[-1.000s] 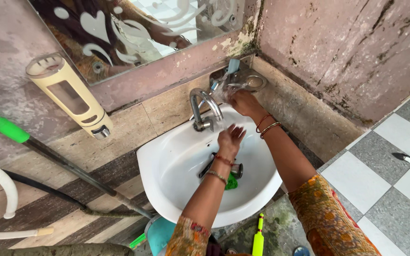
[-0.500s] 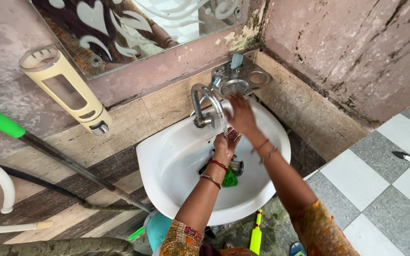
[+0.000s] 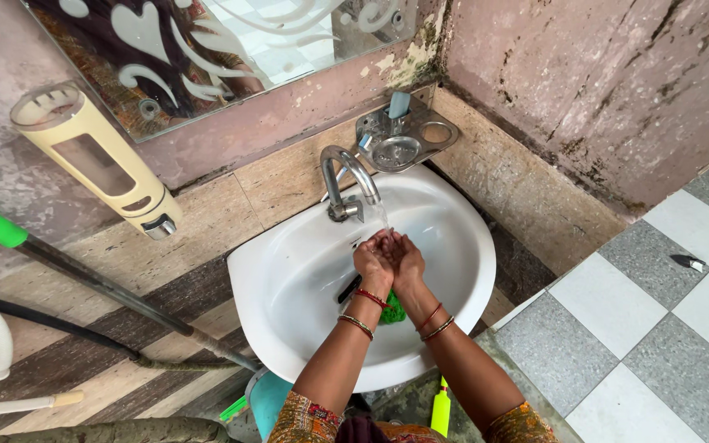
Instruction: The person washes their hands under running water at a bathroom sink. They then use a green sponge to scrub the inside of the sink basin and the faucet area before rinsing the sponge and turning off the tap.
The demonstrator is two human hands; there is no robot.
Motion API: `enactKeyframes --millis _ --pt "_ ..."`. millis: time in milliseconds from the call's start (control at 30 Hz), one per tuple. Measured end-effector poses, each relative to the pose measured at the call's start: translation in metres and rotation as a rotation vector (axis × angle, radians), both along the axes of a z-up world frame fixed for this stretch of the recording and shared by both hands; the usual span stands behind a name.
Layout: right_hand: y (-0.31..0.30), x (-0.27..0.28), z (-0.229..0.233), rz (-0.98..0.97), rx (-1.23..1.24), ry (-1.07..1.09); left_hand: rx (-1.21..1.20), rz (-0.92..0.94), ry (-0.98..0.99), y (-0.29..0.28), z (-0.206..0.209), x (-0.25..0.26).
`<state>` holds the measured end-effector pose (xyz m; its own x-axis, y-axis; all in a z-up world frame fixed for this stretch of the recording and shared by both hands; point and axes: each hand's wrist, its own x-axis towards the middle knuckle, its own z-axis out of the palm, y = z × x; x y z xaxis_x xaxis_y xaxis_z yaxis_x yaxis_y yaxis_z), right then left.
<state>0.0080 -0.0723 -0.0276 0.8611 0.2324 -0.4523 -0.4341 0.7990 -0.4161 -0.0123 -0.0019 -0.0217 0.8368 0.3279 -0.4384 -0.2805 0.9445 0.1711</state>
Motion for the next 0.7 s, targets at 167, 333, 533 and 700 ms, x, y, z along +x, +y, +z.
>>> enactKeyframes --millis 167,333,533,700 --pt "-0.005 0.007 0.009 -0.023 -0.034 -0.019 -0.077 -0.047 -0.083 -0.006 0.003 0.024" --pt "-0.013 0.103 0.127 -0.003 0.109 -0.328 0.042 -0.019 -0.191 -0.005 0.045 0.088" --pt "0.006 0.075 0.124 0.021 -0.373 -0.566 0.075 -0.148 0.073 -0.004 0.003 0.052" --pt "-0.005 0.017 0.09 0.245 -1.276 -1.367 0.122 -0.184 -0.028 0.012 -0.028 0.039"
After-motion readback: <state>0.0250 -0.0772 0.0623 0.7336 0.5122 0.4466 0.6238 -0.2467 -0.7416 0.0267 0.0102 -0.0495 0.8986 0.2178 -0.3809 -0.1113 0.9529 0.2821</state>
